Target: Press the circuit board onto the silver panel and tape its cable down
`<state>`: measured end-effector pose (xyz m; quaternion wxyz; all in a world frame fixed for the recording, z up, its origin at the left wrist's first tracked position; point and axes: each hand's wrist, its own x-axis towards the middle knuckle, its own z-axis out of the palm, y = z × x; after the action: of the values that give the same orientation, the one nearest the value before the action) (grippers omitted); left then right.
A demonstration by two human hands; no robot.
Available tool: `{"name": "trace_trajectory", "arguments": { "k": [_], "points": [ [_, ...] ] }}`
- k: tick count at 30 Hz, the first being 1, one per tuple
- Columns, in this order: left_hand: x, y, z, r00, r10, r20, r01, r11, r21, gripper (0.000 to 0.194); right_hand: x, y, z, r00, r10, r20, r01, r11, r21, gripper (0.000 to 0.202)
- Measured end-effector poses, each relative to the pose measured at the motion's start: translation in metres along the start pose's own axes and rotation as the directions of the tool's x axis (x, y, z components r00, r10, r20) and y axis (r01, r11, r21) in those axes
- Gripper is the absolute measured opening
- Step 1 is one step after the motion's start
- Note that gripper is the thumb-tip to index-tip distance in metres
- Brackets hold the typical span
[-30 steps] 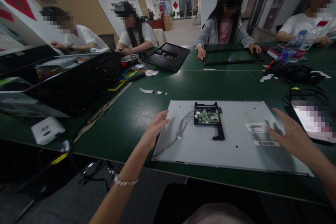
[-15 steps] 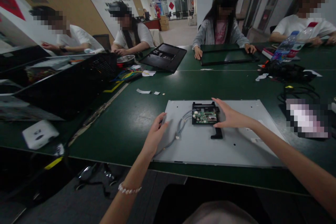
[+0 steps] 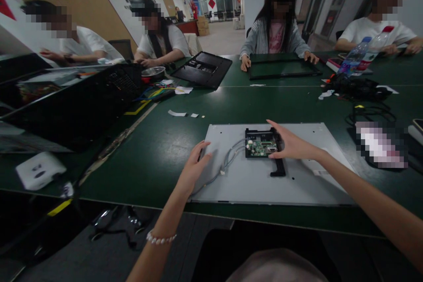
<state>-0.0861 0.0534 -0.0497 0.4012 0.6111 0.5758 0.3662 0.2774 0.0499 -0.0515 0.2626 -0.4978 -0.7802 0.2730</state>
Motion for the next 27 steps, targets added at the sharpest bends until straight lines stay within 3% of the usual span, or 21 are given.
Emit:
{"name": "trace_trajectory", "arguments": {
  "k": [6, 10, 14, 18, 23, 27],
  "points": [
    [-0.001, -0.003, -0.004, 0.996, 0.042, 0.073, -0.046, 0.997, 0.055, 0.045, -0.025, 0.002, -0.004, 0.999, 0.051, 0.0, -0.051, 0.998, 0.034, 0.117],
    [0.002, -0.012, -0.003, 0.981, 0.129, 0.148, -0.162, 0.957, 0.24, 0.049, -0.032, 0.004, 0.0, 0.998, 0.055, -0.016, -0.054, 0.997, 0.049, 0.115],
    [-0.003, -0.01, 0.001, 0.949, 0.167, 0.267, -0.287, 0.809, 0.512, 0.051, -0.033, 0.009, 0.005, 0.998, 0.021, -0.067, -0.021, 1.0, 0.01, 0.113],
    [-0.013, -0.003, 0.005, 0.944, 0.119, 0.309, -0.308, 0.658, 0.687, 0.055, -0.036, 0.01, 0.005, 0.998, 0.004, -0.055, -0.007, 0.999, -0.052, 0.109],
    [-0.018, 0.0, 0.009, 0.946, 0.113, 0.305, -0.308, 0.61, 0.73, 0.055, -0.04, 0.008, 0.003, 0.999, 0.017, -0.05, -0.021, 0.996, -0.082, 0.107],
    [-0.012, 0.016, 0.018, 0.935, 0.14, 0.326, -0.338, 0.627, 0.702, 0.064, -0.04, 0.01, 0.006, 0.998, 0.013, -0.064, -0.019, 0.996, -0.083, 0.107]
  ]
}}
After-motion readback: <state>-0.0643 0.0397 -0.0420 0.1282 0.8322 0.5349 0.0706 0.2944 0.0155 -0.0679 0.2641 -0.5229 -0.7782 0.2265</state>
